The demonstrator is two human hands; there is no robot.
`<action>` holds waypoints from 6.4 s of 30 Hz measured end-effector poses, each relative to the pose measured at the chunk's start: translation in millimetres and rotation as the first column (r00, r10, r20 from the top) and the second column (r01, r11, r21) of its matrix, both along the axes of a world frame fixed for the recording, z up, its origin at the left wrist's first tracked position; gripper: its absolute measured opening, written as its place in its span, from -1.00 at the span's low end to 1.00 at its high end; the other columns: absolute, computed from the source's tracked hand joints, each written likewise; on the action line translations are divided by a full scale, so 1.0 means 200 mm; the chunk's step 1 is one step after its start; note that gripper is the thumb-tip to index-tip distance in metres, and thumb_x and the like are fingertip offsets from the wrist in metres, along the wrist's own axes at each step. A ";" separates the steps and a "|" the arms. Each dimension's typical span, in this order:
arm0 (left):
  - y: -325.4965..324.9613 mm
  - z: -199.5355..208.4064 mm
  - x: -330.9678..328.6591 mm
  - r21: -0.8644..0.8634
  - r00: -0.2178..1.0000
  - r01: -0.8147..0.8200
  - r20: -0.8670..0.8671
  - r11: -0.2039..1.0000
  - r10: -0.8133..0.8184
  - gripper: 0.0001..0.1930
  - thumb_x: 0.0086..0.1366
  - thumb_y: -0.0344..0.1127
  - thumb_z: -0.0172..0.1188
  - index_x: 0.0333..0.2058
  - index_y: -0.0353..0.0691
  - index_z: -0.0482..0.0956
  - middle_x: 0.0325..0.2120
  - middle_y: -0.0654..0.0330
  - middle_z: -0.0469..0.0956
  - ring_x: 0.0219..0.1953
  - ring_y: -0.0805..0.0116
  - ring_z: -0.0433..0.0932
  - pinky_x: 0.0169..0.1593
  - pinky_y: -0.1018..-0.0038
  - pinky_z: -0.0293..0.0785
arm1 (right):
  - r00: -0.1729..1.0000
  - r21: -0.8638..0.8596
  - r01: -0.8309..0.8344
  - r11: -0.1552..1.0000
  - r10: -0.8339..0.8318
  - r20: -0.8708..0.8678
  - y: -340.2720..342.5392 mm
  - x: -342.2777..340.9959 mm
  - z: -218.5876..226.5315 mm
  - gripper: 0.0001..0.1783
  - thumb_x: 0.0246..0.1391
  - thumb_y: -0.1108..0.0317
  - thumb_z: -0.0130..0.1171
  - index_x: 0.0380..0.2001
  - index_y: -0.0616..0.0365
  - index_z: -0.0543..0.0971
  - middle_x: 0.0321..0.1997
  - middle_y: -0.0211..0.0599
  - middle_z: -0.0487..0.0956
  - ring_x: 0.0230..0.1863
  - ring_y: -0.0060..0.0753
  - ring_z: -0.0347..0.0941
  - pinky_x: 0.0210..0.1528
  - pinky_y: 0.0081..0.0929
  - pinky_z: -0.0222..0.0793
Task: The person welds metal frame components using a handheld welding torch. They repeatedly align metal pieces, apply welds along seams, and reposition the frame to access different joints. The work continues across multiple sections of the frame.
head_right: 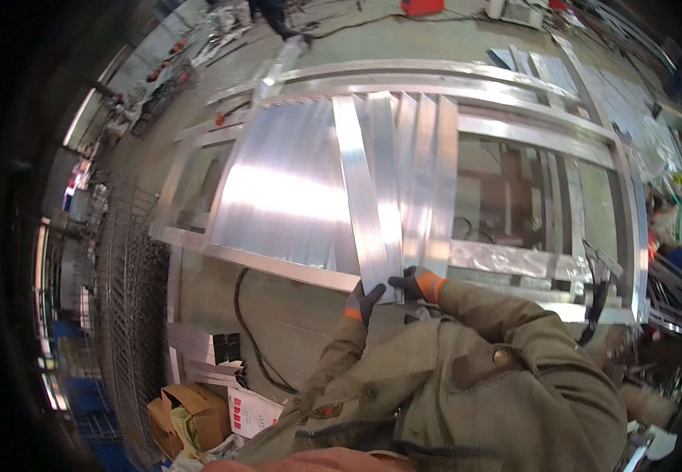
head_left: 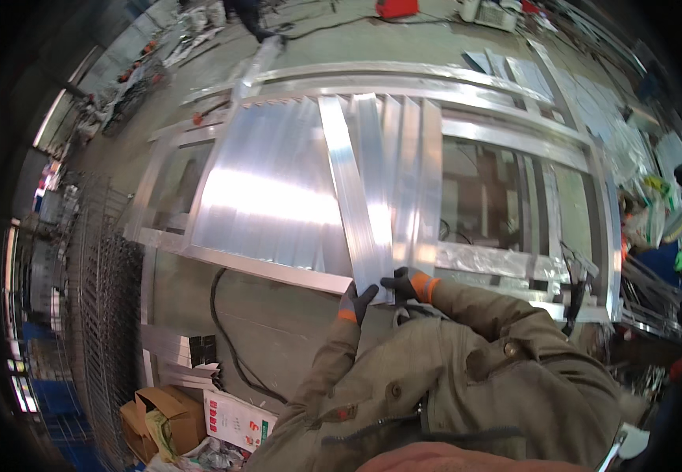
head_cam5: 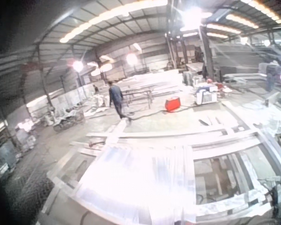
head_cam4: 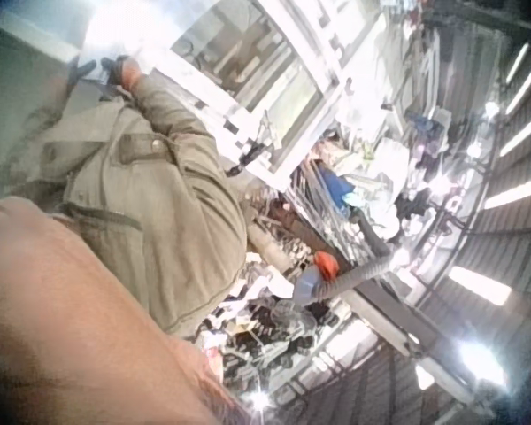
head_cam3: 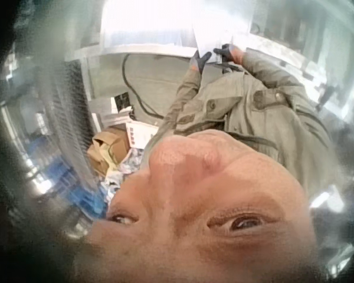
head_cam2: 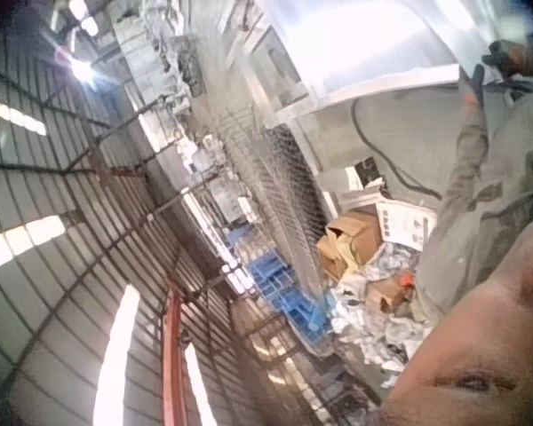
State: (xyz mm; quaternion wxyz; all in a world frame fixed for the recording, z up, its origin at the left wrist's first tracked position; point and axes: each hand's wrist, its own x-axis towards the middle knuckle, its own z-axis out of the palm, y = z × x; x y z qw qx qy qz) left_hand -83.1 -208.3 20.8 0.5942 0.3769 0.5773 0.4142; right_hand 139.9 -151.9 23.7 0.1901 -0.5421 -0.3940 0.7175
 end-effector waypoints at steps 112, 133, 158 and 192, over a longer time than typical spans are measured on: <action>0.83 -0.18 1.18 -0.692 0.179 0.474 -0.530 0.545 -0.829 -0.41 0.25 0.20 0.45 0.01 -0.20 0.79 -0.25 0.12 0.81 -0.22 0.21 0.76 -0.02 0.29 0.66 | 0.729 0.287 0.668 0.686 -0.682 -0.066 -0.34 1.56 -0.08 -0.59 0.47 0.26 0.24 0.26 0.22 0.59 0.05 -0.17 0.73 0.02 -0.33 0.69 0.10 -0.37 0.63; 0.83 -0.18 1.22 -0.706 0.075 0.412 -0.604 0.576 -0.793 -0.43 0.34 0.15 0.44 0.05 -0.24 0.76 -0.38 0.21 0.77 -0.44 0.40 0.67 -0.35 0.41 0.60 | 0.449 0.363 0.589 0.722 -0.666 0.596 -1.08 3.30 -0.20 -0.34 0.22 0.05 0.48 0.15 0.40 0.59 -0.08 -0.11 0.73 -0.14 -0.29 0.65 -0.09 -0.31 0.58; 0.88 -0.07 1.28 -0.772 -0.090 0.452 -0.537 0.446 -0.839 -0.51 0.38 0.22 0.38 -0.34 -0.16 0.75 -0.47 0.18 0.69 -0.42 0.24 0.64 -0.25 0.24 0.60 | 0.772 0.479 -0.451 0.753 0.060 0.633 -0.43 2.42 1.29 -0.63 0.21 0.32 0.52 0.05 0.20 0.74 -0.11 -0.22 0.80 -0.14 -0.39 0.73 -0.05 -0.41 0.67; 0.80 -0.16 1.19 -0.624 0.139 0.484 -0.638 0.614 -0.758 -0.56 0.28 0.13 0.52 -0.23 -0.17 0.74 -0.55 0.21 0.65 -0.48 0.28 0.60 -0.28 0.24 0.55 | 0.665 0.413 -0.744 0.526 0.644 0.378 0.19 1.74 -0.14 -0.53 0.25 -0.15 0.34 -0.17 0.07 0.79 -0.29 0.08 0.74 -0.22 0.22 0.68 -0.08 -0.04 0.58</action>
